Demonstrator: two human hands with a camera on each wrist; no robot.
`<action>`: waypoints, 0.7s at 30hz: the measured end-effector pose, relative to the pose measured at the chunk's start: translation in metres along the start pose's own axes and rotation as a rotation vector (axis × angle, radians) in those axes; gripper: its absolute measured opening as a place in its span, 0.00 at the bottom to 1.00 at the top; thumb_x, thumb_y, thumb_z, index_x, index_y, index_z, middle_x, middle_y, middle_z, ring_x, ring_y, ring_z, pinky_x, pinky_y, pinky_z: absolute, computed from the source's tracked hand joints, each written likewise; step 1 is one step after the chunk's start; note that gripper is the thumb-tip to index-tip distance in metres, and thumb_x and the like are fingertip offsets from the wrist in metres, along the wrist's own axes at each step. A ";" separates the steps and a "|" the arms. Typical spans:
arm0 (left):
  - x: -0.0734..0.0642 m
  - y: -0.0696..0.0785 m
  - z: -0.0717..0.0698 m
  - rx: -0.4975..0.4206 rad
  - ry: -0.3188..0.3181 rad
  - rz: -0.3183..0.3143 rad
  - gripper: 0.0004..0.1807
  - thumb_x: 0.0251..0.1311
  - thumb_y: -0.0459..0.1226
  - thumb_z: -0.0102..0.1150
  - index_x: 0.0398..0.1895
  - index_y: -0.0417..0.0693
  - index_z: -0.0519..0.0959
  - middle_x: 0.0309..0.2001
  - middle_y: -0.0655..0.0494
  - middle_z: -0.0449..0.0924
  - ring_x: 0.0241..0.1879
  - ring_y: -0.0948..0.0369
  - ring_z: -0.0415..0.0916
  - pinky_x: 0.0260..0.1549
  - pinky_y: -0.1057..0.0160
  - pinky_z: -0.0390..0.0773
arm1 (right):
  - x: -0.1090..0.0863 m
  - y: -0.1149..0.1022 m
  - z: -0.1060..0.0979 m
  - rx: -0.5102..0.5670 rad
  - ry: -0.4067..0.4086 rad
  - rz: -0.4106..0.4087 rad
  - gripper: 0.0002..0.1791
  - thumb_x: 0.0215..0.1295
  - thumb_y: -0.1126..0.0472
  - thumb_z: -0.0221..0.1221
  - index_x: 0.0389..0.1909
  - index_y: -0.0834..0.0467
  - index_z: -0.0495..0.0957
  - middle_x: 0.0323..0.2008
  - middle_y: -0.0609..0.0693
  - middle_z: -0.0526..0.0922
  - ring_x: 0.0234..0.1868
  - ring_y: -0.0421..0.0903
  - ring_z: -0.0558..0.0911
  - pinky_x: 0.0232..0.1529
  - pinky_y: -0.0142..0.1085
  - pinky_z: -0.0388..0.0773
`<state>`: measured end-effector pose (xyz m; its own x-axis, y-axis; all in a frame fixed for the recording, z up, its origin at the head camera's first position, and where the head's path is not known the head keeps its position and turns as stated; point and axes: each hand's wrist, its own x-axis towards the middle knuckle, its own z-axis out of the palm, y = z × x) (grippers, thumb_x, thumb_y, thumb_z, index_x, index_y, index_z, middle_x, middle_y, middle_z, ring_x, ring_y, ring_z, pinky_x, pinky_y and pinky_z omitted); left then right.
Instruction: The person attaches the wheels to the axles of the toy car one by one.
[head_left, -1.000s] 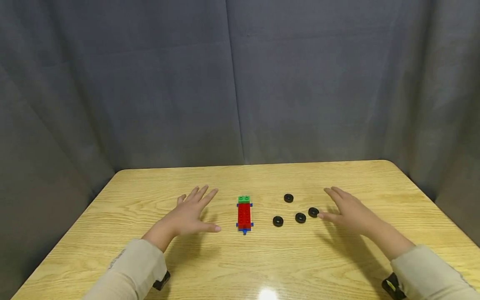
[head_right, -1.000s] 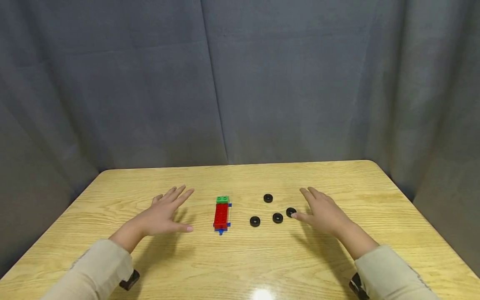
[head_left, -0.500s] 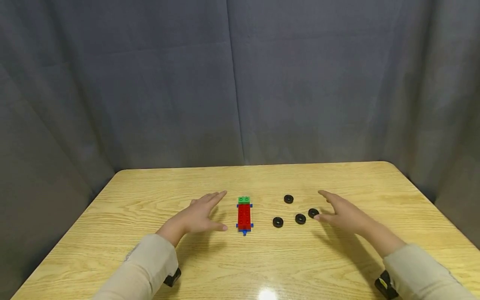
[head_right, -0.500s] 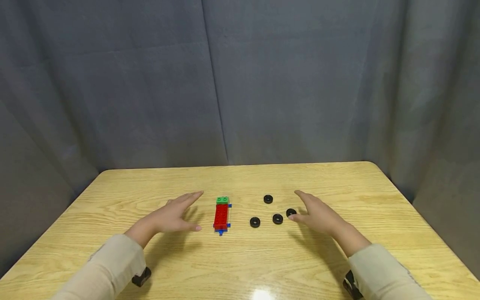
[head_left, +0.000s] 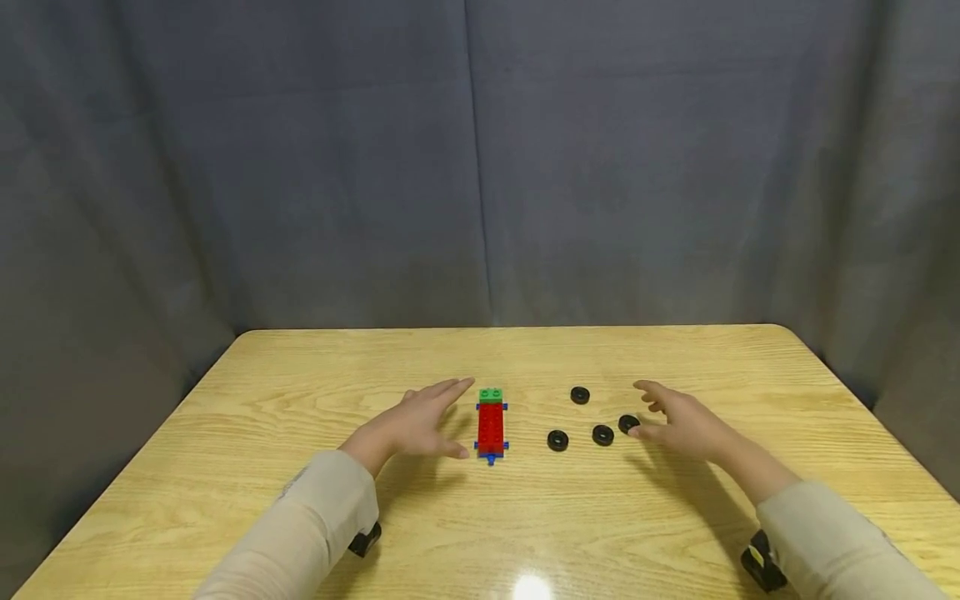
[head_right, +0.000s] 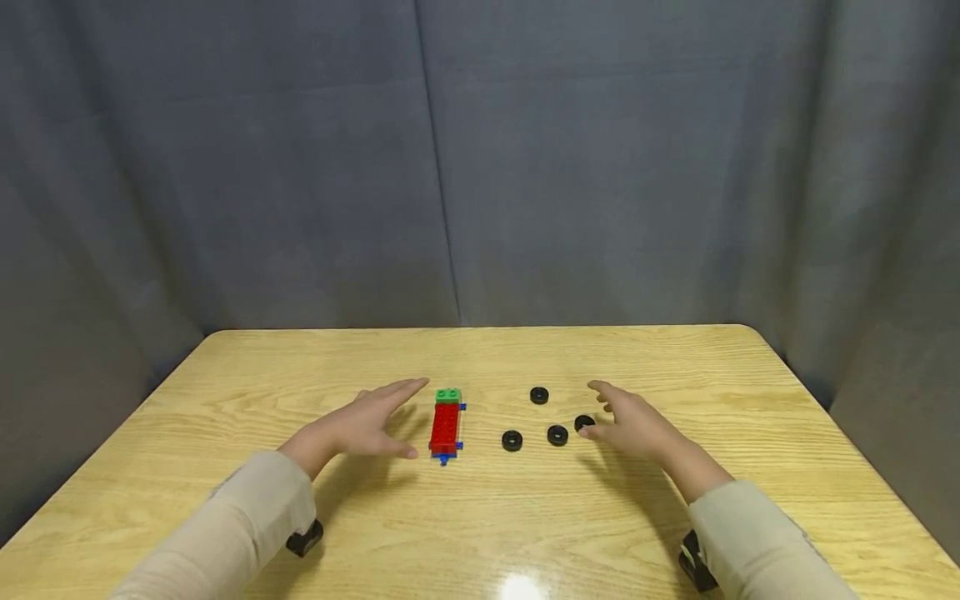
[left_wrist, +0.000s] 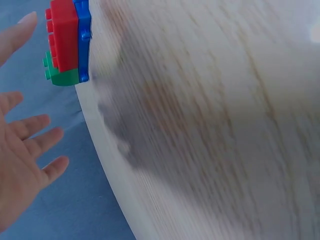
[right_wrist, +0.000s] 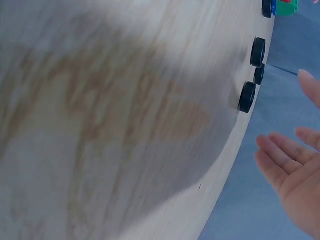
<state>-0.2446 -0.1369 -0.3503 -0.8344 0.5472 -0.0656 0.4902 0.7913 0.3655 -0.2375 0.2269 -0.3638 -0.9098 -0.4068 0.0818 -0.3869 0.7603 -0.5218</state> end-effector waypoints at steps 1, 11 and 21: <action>0.001 0.001 0.000 0.000 -0.004 0.002 0.50 0.42 0.51 0.63 0.67 0.57 0.44 0.64 0.50 0.47 0.62 0.54 0.45 0.53 0.40 0.42 | 0.000 0.001 0.000 0.002 -0.007 0.004 0.38 0.53 0.53 0.59 0.58 0.69 0.55 0.50 0.69 0.66 0.48 0.63 0.68 0.43 0.53 0.66; 0.011 0.002 0.005 0.025 -0.059 0.007 0.51 0.42 0.50 0.63 0.67 0.56 0.43 0.65 0.48 0.46 0.62 0.51 0.45 0.53 0.40 0.42 | 0.007 0.005 0.002 0.017 -0.062 -0.006 0.35 0.50 0.56 0.61 0.54 0.71 0.61 0.44 0.69 0.71 0.43 0.61 0.72 0.41 0.49 0.69; 0.024 0.005 0.012 0.047 -0.087 0.000 0.52 0.40 0.49 0.65 0.67 0.55 0.44 0.64 0.49 0.47 0.61 0.49 0.47 0.53 0.40 0.44 | 0.013 0.011 0.005 0.046 -0.117 -0.010 0.31 0.49 0.60 0.62 0.52 0.71 0.64 0.43 0.68 0.71 0.40 0.58 0.75 0.38 0.44 0.72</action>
<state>-0.2589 -0.1170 -0.3613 -0.8101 0.5676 -0.1469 0.5034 0.8019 0.3218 -0.2526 0.2279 -0.3729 -0.8811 -0.4727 -0.0114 -0.3860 0.7329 -0.5602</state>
